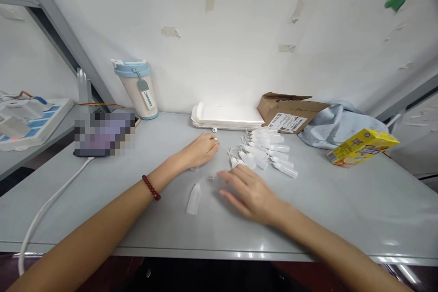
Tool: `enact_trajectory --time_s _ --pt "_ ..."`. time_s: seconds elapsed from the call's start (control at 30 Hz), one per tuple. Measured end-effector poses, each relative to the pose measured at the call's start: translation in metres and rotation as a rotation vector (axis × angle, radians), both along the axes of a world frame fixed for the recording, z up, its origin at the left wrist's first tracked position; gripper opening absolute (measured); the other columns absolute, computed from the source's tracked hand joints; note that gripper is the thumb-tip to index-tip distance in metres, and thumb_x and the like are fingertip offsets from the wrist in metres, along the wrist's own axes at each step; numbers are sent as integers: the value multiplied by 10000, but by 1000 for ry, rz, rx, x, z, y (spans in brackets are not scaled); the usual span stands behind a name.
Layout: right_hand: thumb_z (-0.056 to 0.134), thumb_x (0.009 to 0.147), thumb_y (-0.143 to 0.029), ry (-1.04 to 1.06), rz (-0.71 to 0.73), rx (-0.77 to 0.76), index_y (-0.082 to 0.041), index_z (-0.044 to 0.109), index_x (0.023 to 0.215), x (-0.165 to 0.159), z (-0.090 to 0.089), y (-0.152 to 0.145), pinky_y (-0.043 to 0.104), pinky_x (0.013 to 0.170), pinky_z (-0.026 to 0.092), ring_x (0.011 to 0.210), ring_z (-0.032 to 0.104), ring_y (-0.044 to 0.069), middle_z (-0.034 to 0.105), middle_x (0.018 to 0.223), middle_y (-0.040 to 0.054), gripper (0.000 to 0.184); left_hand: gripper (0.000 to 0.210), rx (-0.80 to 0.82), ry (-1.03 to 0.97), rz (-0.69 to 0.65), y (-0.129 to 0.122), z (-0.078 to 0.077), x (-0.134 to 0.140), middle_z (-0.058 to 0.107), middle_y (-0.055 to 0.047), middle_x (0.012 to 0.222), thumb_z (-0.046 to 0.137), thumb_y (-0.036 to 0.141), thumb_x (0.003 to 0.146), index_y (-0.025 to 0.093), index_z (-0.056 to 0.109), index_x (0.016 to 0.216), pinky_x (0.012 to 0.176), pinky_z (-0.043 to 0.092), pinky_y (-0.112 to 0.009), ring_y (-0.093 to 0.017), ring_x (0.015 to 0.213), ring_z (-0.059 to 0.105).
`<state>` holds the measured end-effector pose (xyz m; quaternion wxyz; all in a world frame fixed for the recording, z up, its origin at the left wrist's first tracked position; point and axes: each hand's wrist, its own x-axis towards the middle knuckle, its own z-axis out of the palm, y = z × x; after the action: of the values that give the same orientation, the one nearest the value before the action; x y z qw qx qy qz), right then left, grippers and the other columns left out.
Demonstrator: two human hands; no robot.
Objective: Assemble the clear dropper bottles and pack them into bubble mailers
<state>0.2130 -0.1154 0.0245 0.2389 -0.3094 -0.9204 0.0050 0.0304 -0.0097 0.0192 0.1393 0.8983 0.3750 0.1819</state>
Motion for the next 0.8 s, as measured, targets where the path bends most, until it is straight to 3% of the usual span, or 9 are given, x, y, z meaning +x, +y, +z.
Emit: enact_trajectory --time_s 0.17,0.43,0.6,0.8 --pt "364 902 -467 -173 155 -177 -162 456 1268 -15 -1 -15 305 720 422 765 478 179 539 883 84 485 386 1 -19 35 -3 1 1 578 -88 957 273 268 915 162 640 856 868 412 -365 -225 962 506" --pt "310 855 -600 -252 124 -273 -330 306 1376 -23 -1 -11 306 748 396 633 424 143 484 841 35 586 365 27 -48 85 -6 2 3 585 -75 908 301 268 909 178 653 886 855 418 -365 -226 941 509" --pt "319 868 -579 -263 135 -275 -270 446 1285 -24 1 -10 291 729 386 611 445 132 510 820 33 535 271 53 -102 150 -7 5 4 609 -92 1001 429 239 849 170 644 1000 868 428 -382 -244 991 525" --pt "340 915 -461 -235 96 -270 -171 546 1107 -21 -3 -11 276 700 385 637 489 136 564 806 46 404 232 1 -226 187 -13 12 2 676 -48 974 469 214 817 188 666 934 799 470 -324 -202 911 589"
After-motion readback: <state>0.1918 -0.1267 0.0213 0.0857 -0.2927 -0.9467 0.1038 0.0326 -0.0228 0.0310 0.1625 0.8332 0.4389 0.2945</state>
